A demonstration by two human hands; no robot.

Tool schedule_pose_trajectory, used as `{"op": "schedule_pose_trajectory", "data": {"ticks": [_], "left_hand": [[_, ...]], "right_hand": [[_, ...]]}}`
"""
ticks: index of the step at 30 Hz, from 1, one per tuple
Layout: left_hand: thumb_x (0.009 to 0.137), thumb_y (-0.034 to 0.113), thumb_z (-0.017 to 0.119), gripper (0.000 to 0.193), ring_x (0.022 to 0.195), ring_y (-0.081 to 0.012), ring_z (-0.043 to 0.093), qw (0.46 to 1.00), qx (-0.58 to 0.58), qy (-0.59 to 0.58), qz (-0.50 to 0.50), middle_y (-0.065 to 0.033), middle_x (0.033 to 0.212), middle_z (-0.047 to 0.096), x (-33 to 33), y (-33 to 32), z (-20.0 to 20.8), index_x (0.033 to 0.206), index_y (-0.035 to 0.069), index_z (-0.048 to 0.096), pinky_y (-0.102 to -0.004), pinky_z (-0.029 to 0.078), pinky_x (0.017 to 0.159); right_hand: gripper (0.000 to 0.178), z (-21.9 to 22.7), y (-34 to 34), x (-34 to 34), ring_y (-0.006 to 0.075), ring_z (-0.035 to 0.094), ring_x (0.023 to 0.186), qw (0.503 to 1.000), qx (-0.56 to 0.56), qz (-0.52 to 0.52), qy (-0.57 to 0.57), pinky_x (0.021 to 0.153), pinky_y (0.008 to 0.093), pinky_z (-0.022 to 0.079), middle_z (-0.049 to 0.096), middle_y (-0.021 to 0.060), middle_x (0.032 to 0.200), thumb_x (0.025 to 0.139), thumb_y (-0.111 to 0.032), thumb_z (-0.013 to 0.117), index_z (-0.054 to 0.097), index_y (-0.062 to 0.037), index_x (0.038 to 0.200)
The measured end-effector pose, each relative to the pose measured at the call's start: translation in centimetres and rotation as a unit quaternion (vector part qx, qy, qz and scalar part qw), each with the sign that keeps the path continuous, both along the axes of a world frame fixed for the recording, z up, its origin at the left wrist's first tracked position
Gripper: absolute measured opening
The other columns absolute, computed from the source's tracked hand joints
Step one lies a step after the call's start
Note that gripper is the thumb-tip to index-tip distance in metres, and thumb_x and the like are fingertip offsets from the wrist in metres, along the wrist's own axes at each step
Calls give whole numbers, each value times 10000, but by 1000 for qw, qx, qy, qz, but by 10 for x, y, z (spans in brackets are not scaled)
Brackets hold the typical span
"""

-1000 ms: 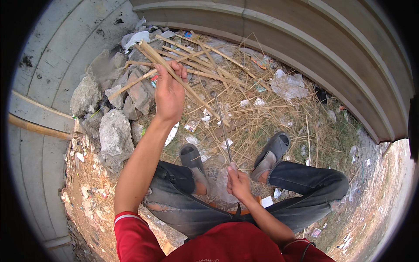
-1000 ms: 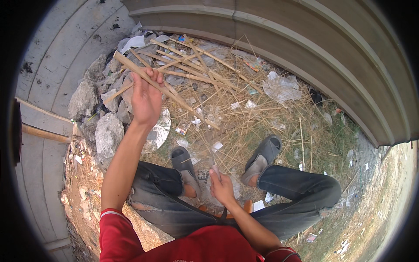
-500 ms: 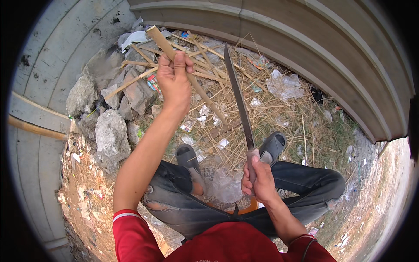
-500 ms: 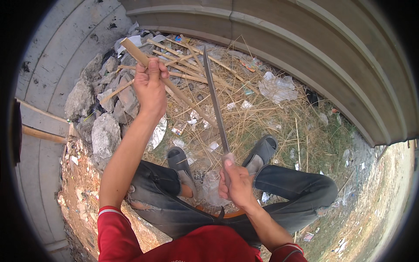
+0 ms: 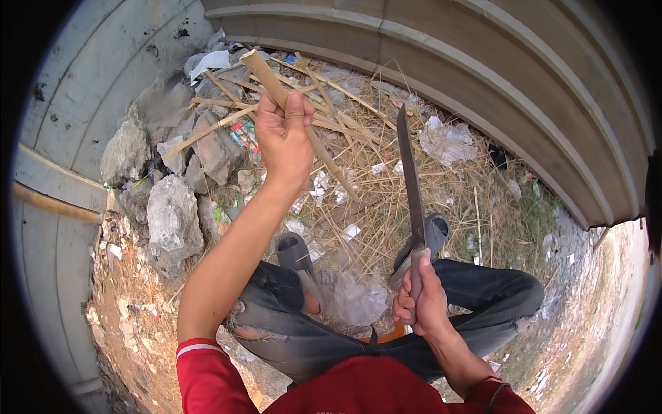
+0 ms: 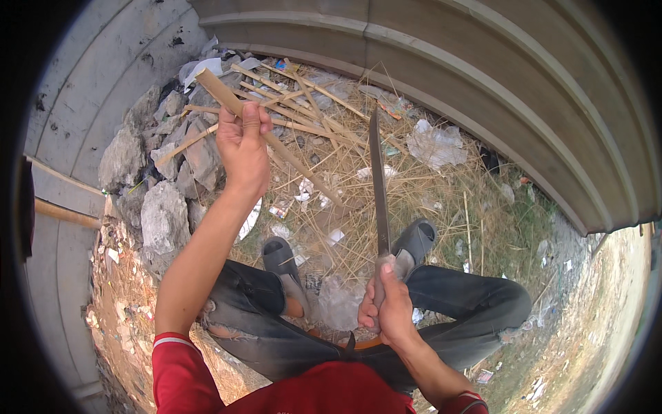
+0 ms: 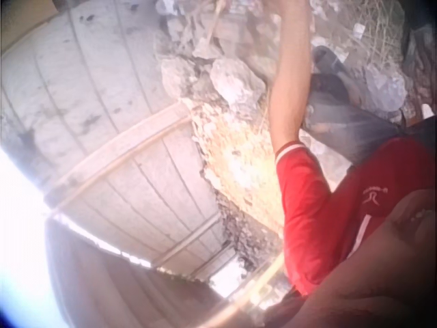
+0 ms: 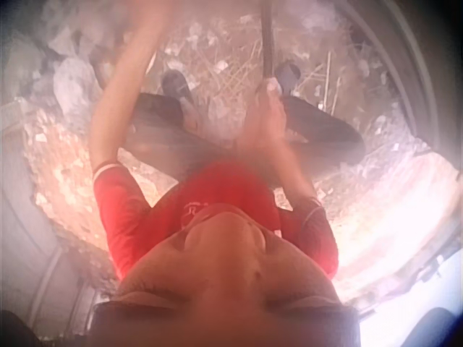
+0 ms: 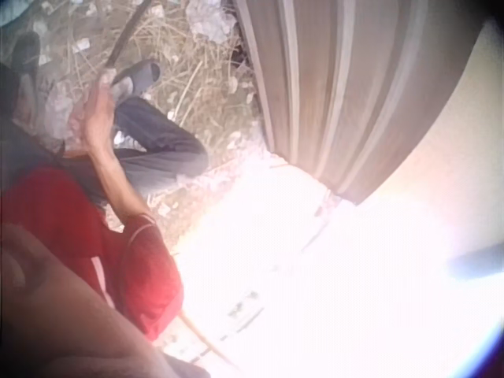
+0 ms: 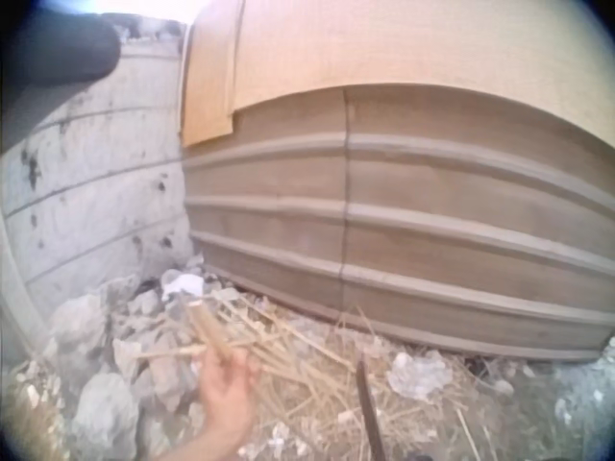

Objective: The person sits on the ground and uses a blue utility knife to shave thin strips from a bamboo stick. They repeatedly scrape the blade along the bamboo to create fine shavings, occasionally switching to a machete to split or break the bamboo into smaller pieces.

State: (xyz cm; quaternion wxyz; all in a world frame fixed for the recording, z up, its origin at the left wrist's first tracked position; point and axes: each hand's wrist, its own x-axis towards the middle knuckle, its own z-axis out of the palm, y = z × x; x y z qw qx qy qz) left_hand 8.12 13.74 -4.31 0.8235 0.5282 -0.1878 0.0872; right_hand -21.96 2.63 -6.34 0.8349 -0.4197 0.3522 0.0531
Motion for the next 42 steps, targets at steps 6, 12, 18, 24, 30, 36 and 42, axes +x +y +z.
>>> {"op": "schedule_pose_trajectory", "data": {"ticks": [6, 12, 18, 24, 30, 36, 42], "left_hand": [[1059, 163, 549, 113, 696, -82, 522, 998, 53, -40, 9, -24, 810, 621, -15, -18, 10, 1009, 69, 511, -232, 440, 660], [1069, 171, 526, 112, 680, -77, 546, 996, 65, -47, 34, -51, 819, 659, -3, -8, 2, 1022, 71, 507, -225, 451, 640], [1043, 256, 585, 215, 557, -97, 487, 996, 18, -59, -60, -42, 664, 579, -1, -25, 3, 950, 67, 540, -236, 417, 563], [1008, 423, 607, 432, 490, -65, 307, 978, -125, 107, -131, 49, 572, 356, 23, -63, 13, 747, 92, 510, -236, 226, 478], [1036, 517, 523, 559, 491, -49, 245, 991, -102, 57, -58, 81, 584, 268, 6, -80, 15, 647, 148, 365, -253, 176, 461], [1016, 593, 491, 602, 476, -44, 219, 995, -14, 9, 95, 79, 572, 255, 6, -75, 6, 648, 157, 297, -258, 167, 444], [1048, 557, 458, 646, 490, -57, 302, 987, 8, -5, 163, 59, 526, 343, 12, -68, 0, 603, 102, 345, -287, 214, 460]], "right_hand": [[532, 20, 18, 8, 151, 436, 442, 902, -157, -91, -393, 434, 304, 373, 431, 42, 540, 1031, -549, 471, 449, -64, 813], [569, -37, 41, -36, 178, 478, 458, 983, 124, 45, 130, 434, 335, 398, 440, 54, 563, 1023, -579, 465, 460, -61, 787], [546, -10, 23, -22, 195, 499, 441, 992, 23, 22, -121, 518, 352, 485, 445, 60, 559, 1013, -578, 460, 472, -53, 863], [292, 28, 10, 7, 106, 514, 575, 963, -55, -1, -262, 489, 274, 376, 522, 45, 668, 1025, -293, 508, 519, -29, 901], [607, -22, 31, -6, 135, 376, 393, 994, 76, 78, 21, 431, 315, 391, 406, 20, 566, 1012, -657, 409, 474, -71, 867], [639, 17, -1, 12, 134, 355, 374, 991, -22, 13, -130, 420, 319, 388, 377, 18, 532, 1018, -684, 320, 431, -77, 854], [628, -15, 39, 4, 142, 378, 397, 943, -161, -59, -284, 427, 327, 392, 393, 25, 534, 1016, -670, 365, 436, -62, 875]]}}
